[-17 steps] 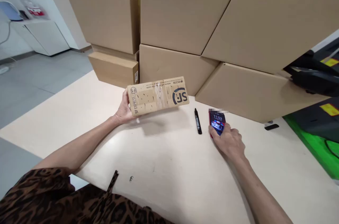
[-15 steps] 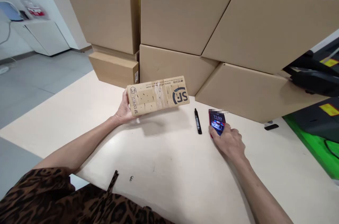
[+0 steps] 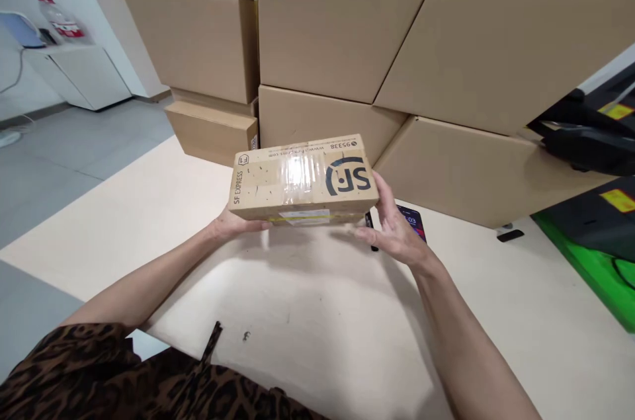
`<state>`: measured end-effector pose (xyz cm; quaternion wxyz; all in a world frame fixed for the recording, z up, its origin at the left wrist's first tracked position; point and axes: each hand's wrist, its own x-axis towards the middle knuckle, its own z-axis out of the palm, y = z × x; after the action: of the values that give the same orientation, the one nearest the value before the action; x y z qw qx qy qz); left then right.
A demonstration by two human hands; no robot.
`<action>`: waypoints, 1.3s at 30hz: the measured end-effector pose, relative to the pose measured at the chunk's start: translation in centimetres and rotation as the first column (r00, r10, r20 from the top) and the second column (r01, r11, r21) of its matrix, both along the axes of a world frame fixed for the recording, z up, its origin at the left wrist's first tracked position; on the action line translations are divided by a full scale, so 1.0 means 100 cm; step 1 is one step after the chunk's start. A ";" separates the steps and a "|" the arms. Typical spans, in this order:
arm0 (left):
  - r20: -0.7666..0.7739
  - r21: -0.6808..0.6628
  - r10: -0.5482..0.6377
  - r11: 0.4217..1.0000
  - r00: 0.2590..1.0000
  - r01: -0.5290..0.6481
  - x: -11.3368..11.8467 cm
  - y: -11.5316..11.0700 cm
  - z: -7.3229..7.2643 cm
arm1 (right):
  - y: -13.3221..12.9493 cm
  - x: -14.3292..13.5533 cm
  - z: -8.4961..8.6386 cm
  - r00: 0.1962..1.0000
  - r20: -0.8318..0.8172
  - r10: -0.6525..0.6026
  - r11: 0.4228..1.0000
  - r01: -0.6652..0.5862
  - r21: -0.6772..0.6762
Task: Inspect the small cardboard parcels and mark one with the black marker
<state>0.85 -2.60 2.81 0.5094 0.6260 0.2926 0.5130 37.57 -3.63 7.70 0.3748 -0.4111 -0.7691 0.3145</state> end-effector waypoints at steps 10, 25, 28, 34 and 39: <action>0.194 -0.114 -0.159 0.976 0.968 0.184 0.001 0.006 -0.004 | 0.008 -0.053 0.027 0.930 -0.368 -0.006 0.981 -0.067 -0.185; 0.231 -0.355 -0.071 0.923 0.970 0.152 -0.008 0.011 -0.002 | 0.013 -0.065 0.017 0.877 -0.440 -0.191 0.949 0.050 -0.312; 0.256 -0.371 -0.092 0.910 0.962 0.185 -0.009 0.015 -0.003 | 0.010 -0.075 0.019 0.892 -0.423 -0.161 0.977 0.084 -0.195; 0.276 -0.335 -0.160 0.908 0.948 0.251 -0.011 0.015 0.005 | 0.005 -0.073 0.020 0.904 -0.372 -0.209 0.974 0.159 -0.160; 0.190 -0.302 -0.158 0.930 0.969 0.211 -0.017 0.015 0.014 | 0.003 -0.063 0.023 0.907 -0.343 -0.243 0.968 0.206 -0.141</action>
<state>-0.87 -1.07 4.21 0.6722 0.5159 0.2693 0.4577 31.31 -3.32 10.00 0.5207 -0.4513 -0.6187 0.3775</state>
